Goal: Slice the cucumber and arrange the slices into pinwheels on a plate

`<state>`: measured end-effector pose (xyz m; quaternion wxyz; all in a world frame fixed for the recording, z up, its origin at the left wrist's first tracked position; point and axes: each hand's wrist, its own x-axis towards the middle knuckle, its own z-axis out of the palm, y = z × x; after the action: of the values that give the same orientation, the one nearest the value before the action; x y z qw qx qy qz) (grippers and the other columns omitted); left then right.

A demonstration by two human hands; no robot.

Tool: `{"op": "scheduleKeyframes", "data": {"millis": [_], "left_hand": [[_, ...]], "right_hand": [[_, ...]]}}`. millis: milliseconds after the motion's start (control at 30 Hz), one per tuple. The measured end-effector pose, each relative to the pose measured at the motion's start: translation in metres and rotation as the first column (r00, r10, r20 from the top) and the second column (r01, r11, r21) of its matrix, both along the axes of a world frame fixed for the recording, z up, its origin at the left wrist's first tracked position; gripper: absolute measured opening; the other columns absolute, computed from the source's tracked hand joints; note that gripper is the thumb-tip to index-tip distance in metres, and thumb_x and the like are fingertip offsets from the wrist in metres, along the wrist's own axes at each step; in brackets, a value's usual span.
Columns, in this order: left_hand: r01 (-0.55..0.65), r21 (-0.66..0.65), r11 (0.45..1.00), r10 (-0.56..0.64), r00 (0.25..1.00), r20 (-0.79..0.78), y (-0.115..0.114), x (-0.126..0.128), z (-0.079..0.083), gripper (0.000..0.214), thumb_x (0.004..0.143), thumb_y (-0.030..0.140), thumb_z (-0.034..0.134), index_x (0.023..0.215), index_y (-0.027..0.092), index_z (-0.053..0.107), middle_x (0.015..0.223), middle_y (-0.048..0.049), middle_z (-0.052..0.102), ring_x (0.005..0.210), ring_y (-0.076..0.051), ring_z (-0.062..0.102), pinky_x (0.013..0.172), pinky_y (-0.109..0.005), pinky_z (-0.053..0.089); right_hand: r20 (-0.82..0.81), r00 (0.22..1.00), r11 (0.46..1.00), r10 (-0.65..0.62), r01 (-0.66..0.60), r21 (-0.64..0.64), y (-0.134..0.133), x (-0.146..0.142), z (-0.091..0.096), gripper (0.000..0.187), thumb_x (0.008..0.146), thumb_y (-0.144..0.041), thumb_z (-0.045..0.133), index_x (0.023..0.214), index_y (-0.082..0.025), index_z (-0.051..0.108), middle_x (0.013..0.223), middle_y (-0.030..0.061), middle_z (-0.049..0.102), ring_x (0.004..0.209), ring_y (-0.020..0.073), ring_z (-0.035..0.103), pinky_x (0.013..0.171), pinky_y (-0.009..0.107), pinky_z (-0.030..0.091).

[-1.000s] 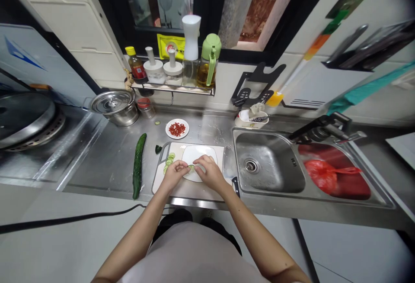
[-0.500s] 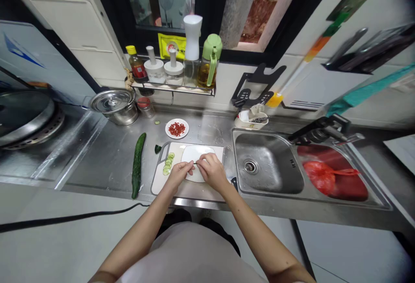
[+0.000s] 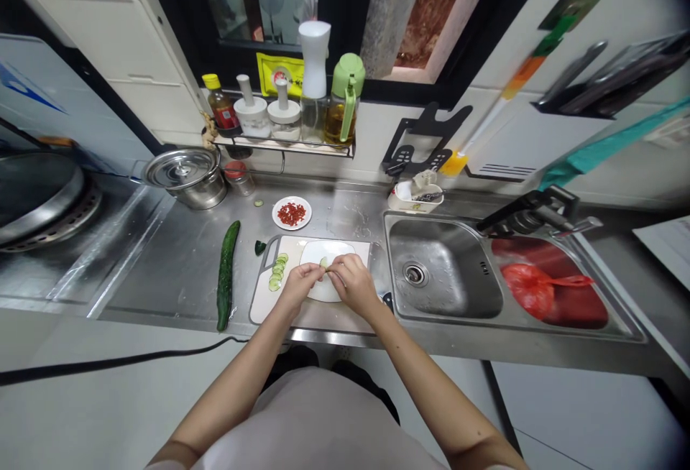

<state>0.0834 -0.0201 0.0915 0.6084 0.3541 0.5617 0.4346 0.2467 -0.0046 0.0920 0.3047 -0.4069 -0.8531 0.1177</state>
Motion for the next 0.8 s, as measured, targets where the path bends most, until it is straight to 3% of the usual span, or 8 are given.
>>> {"op": "scheduleKeyframes", "data": {"millis": [233,800], "left_hand": [[-0.062,0.101,0.993,0.061,0.998,0.013,0.003,0.005,-0.003,0.03,0.063,0.044,0.072,0.07,0.015,0.063,0.066,0.0006,0.061,0.065,-0.011,0.051,0.067,-0.024,0.04],[-0.035,0.179,0.983,0.048,0.997,-0.067,0.008,0.003,-0.019,0.032,0.068,0.045,0.071,0.074,0.015,0.064,0.066,0.0011,0.06,0.06,-0.009,0.049,0.06,-0.022,0.039]], "right_hand": [[-0.094,0.995,0.996,-0.035,0.027,-0.084,0.001,-0.003,-0.001,0.019,0.093,-0.027,0.047,0.094,-0.021,0.065,0.095,0.0085,0.06,0.097,0.0223,0.05,0.083,0.038,0.045],[-0.126,0.99,0.972,-0.066,0.035,-0.233,0.008,-0.003,0.001,0.012,0.09,-0.026,0.051,0.086,-0.022,0.062,0.095,0.0063,0.059,0.097,0.0212,0.05,0.083,0.034,0.043]]}}
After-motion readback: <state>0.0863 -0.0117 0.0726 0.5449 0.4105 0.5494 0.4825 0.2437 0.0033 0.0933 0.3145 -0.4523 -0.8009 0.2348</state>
